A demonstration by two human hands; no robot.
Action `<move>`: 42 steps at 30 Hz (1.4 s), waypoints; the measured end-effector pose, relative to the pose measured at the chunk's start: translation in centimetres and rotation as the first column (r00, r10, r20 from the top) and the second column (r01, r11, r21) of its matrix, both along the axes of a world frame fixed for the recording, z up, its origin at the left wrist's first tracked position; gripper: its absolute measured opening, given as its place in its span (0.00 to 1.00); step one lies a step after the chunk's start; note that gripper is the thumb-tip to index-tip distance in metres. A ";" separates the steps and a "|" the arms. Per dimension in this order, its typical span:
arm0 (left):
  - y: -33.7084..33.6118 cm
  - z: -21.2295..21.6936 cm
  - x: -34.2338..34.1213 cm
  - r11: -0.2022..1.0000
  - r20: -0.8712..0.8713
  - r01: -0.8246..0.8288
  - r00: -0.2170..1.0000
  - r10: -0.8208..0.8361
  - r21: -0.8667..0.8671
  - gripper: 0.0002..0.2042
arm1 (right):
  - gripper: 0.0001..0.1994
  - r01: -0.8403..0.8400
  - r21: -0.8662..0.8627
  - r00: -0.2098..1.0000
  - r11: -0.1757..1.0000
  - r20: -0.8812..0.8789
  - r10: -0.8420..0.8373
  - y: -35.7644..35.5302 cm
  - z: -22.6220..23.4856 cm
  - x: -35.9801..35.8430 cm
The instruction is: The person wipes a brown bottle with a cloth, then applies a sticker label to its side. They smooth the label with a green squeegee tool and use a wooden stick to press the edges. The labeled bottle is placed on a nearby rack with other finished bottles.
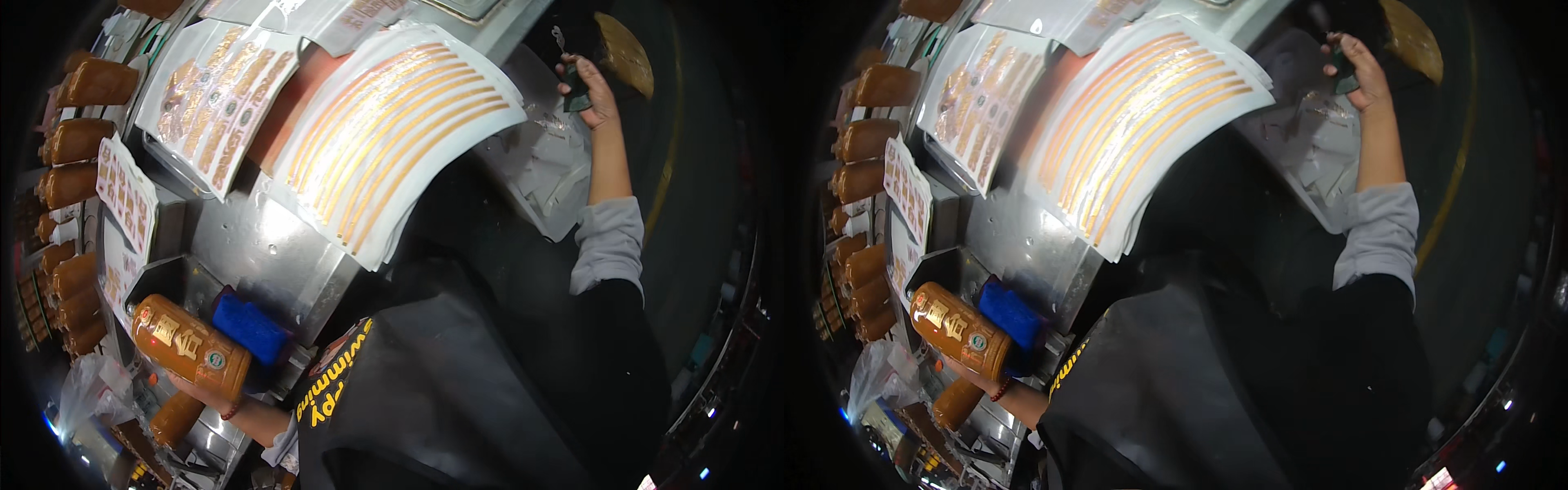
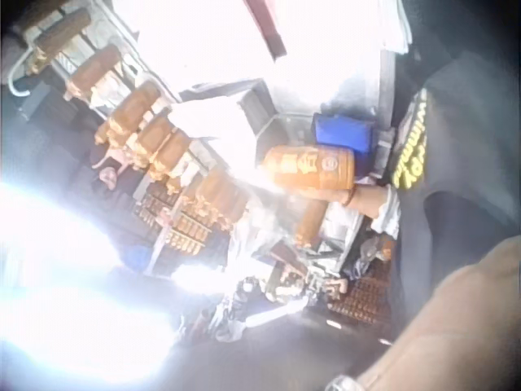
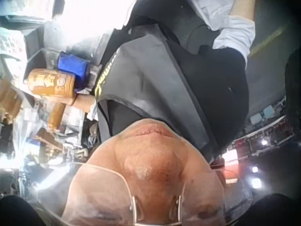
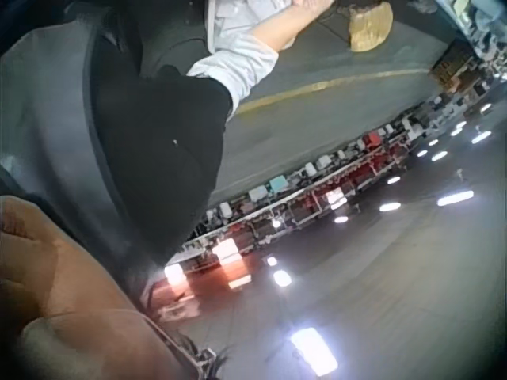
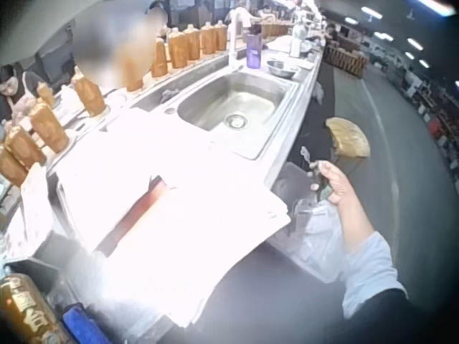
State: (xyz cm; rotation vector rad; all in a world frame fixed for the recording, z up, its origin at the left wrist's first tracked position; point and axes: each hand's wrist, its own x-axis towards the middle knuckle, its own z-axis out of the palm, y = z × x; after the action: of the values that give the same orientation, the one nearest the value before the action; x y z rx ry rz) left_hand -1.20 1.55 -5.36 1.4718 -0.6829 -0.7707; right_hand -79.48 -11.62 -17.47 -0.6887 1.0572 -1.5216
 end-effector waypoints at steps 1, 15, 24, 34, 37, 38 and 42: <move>-0.1 0.2 -0.3 1.000 0.002 -0.010 1.000 0.010 0.005 0.18 | 0.18 0.149 0.360 0.964 0.921 -0.262 -0.054 1.8 -5.3 -2.1; 1.3 -1.2 -0.8 0.996 -0.035 -0.082 0.996 0.083 0.035 0.19 | 0.09 0.593 0.584 0.695 0.555 -0.719 0.014 7.0 -13.8 -9.4; 2.0 -2.5 -0.5 0.997 -0.077 -0.076 0.994 0.078 0.032 0.19 | 0.11 0.550 0.566 0.426 0.614 -0.823 0.377 5.2 -10.7 -12.3; 3.0 -3.4 0.4 0.996 -0.117 -0.092 0.989 0.094 0.024 0.19 | 0.23 0.076 0.526 0.986 0.847 -0.167 0.015 6.2 0.7 -5.3; 3.3 -3.7 0.4 0.995 -0.122 -0.095 0.988 0.097 0.024 0.19 | 0.15 0.206 0.507 0.950 0.837 -0.310 -0.046 6.3 -0.6 -5.9; 3.3 -3.6 0.3 0.995 -0.125 -0.093 0.988 0.095 0.024 0.19 | 0.13 0.253 0.525 0.914 0.813 -0.406 -0.022 6.3 -1.5 -6.7; 3.6 -3.8 0.5 0.995 -0.124 -0.096 0.987 0.100 0.034 0.19 | 0.12 0.456 0.726 0.687 0.515 -0.655 0.316 7.0 -7.6 -8.8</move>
State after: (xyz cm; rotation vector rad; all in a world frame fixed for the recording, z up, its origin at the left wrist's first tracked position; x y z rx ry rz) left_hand -0.74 5.11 -9.14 1.4579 -0.5026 -0.7923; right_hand -88.32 -4.60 -25.05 -0.4856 2.2925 -0.4899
